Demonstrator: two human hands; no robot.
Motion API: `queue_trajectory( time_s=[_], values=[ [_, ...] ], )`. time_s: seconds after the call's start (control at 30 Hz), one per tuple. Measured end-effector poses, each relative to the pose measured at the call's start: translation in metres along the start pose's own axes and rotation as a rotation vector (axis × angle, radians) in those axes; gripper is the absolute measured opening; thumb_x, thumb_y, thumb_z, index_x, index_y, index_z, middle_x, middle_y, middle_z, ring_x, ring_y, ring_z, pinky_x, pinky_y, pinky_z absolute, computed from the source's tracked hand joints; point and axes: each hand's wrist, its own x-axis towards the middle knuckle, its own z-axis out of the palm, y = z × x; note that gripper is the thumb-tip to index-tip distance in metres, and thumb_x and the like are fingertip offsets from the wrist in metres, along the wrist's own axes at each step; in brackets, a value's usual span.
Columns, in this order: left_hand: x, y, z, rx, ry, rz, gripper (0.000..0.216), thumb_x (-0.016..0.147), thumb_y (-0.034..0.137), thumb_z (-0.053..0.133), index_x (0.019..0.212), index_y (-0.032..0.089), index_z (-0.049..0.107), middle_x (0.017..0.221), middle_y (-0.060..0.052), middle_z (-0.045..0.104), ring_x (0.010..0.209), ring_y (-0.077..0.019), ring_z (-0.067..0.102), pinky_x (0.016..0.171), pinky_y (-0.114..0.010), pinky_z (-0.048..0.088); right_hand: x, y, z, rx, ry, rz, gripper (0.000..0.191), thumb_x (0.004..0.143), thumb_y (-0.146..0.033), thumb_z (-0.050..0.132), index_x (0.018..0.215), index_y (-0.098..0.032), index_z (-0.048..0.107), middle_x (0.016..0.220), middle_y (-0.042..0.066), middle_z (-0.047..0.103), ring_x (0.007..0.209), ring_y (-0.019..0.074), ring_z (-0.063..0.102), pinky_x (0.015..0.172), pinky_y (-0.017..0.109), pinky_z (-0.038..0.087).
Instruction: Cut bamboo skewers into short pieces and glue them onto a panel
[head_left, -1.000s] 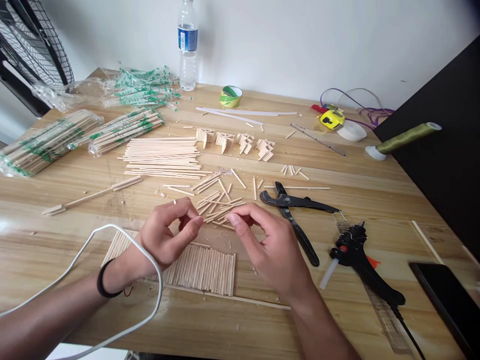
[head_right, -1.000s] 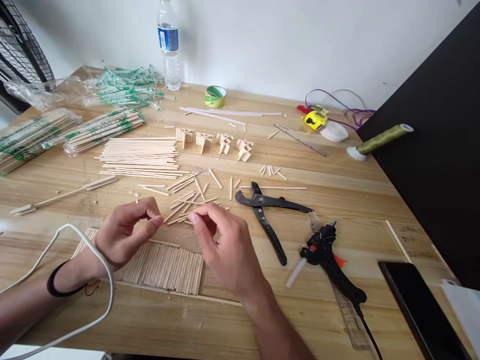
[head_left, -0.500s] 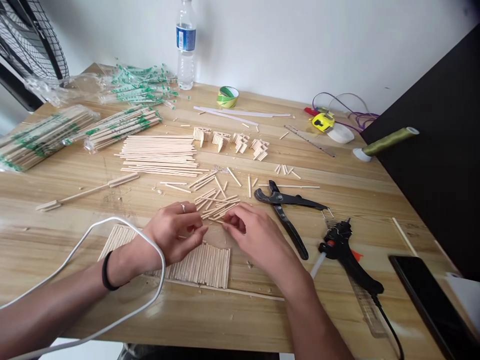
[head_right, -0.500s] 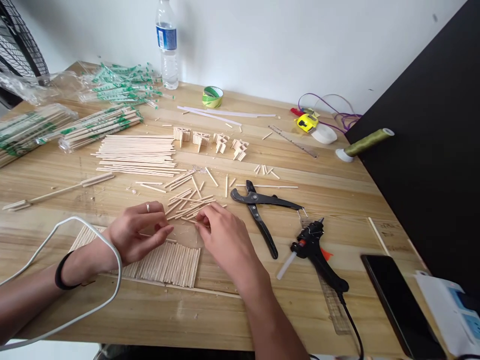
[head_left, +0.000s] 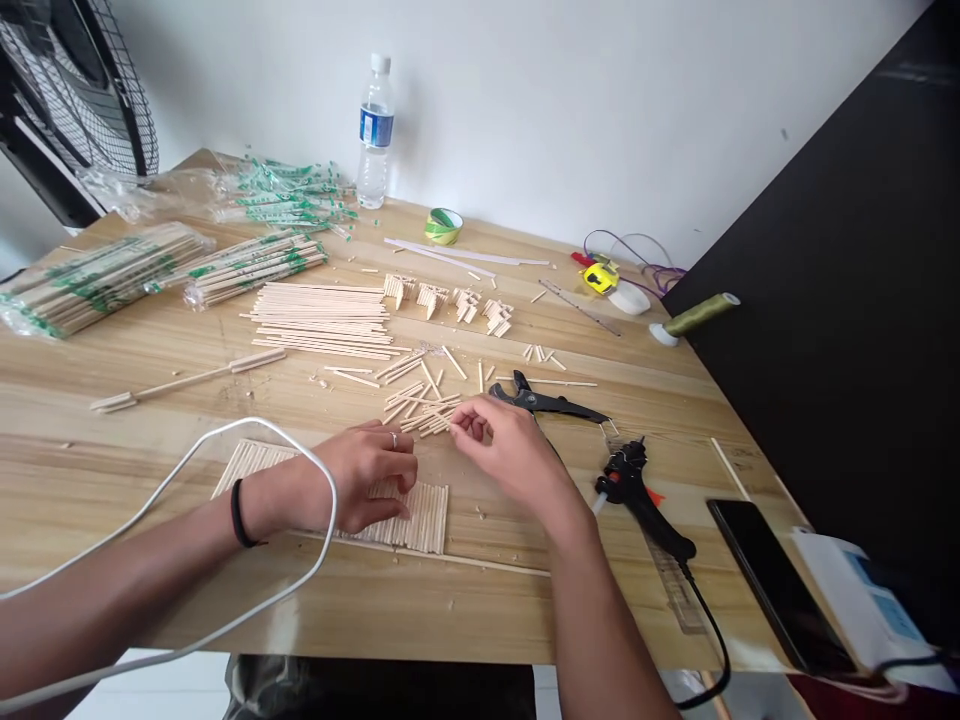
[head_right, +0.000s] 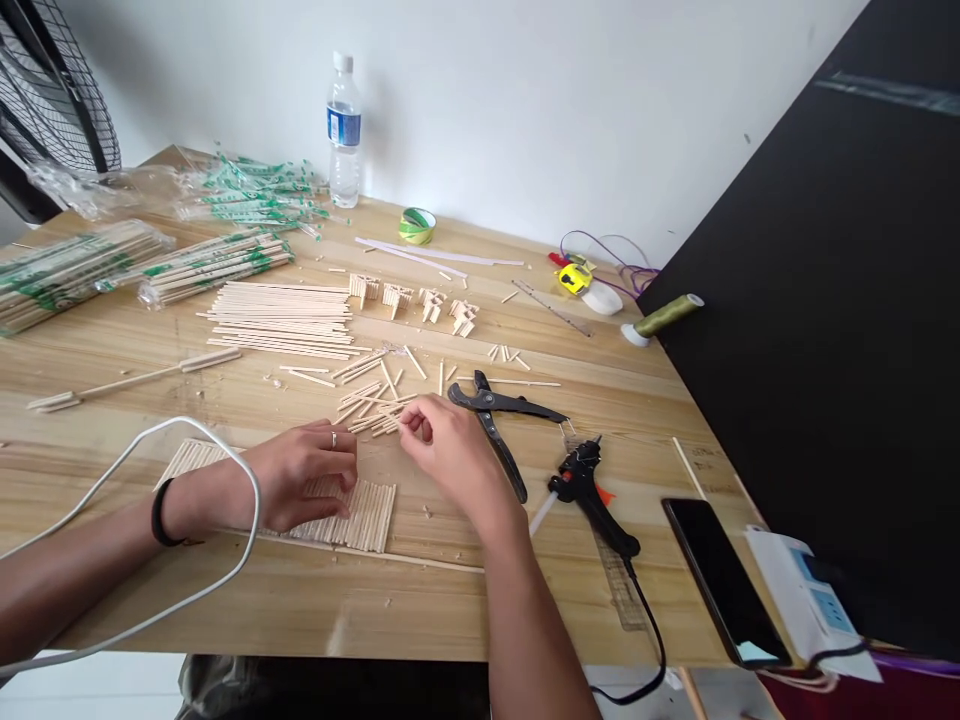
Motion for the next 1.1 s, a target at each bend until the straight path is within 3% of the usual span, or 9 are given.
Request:
queue_trajectory(
  time_s=[0.13,0.23,0.33,0.5,0.67,0.83,1.1],
  values=[
    [-0.001,0.001,0.004,0.053,-0.023,0.005,0.019,0.087,0.015,0.076,0.088,0.021,0.058,0.092,-0.004,0.066,0.087,-0.0223,0.060,0.083,-0.034,0.043,-0.007,-0.002,-0.007,0.030,0.107,0.021,0.008,0.094,-0.016,0.060,0.097,-0.020,0.067,0.088,0.003,0.071,0.076,0.0169,0.064,0.073,0.029,0.051],
    [-0.001,0.000,0.008,0.066,-0.017,0.015,0.022,0.085,0.012,0.077,0.091,0.021,0.058,0.095,-0.004,0.066,0.092,-0.0236,0.062,0.086,-0.034,0.044,-0.028,-0.013,-0.008,0.040,0.205,0.034,0.020,0.095,-0.018,0.058,0.112,-0.021,0.069,0.088,0.002,0.069,0.075,0.0173,0.062,0.073,0.030,0.050],
    [-0.002,-0.002,0.011,0.050,-0.005,0.046,0.023,0.085,0.013,0.078,0.096,0.022,0.060,0.100,-0.004,0.067,0.094,-0.0236,0.063,0.088,-0.035,0.046,-0.055,-0.023,-0.003,0.017,0.255,0.049,0.023,0.094,-0.016,0.056,0.109,-0.023,0.072,0.085,0.001,0.065,0.074,0.0170,0.060,0.072,0.029,0.049],
    [-0.002,0.002,0.013,0.015,0.010,0.064,0.027,0.083,0.007,0.073,0.104,0.022,0.064,0.108,-0.005,0.065,0.095,-0.0225,0.064,0.091,-0.034,0.047,-0.089,-0.029,0.019,0.056,0.229,0.130,0.021,0.095,-0.014,0.053,0.099,-0.023,0.071,0.084,0.002,0.066,0.069,0.0164,0.058,0.063,0.027,0.048],
    [-0.002,0.010,0.011,-0.002,-0.003,0.091,0.029,0.080,0.000,0.066,0.100,0.021,0.069,0.106,-0.005,0.064,0.096,-0.0229,0.063,0.092,-0.035,0.047,-0.100,-0.026,0.035,0.126,0.153,0.191,0.015,0.101,-0.021,0.055,0.096,-0.023,0.069,0.091,0.003,0.069,0.078,0.0185,0.064,0.072,0.029,0.052],
    [0.000,0.010,0.013,-0.009,0.010,0.109,0.030,0.078,-0.001,0.064,0.098,0.020,0.071,0.104,-0.006,0.065,0.093,-0.0229,0.064,0.090,-0.035,0.049,-0.101,-0.022,0.037,0.162,0.067,0.205,0.014,0.102,-0.022,0.058,0.093,-0.024,0.069,0.098,0.004,0.069,0.087,0.0206,0.067,0.080,0.032,0.054],
    [0.000,0.009,0.014,-0.028,0.008,0.107,0.029,0.079,0.001,0.064,0.098,0.021,0.071,0.103,-0.006,0.065,0.091,-0.0222,0.063,0.089,-0.035,0.049,-0.098,-0.014,0.036,0.190,0.077,0.212,0.014,0.103,-0.025,0.057,0.098,-0.025,0.071,0.104,0.005,0.069,0.094,0.0215,0.068,0.083,0.034,0.056]
  ],
)
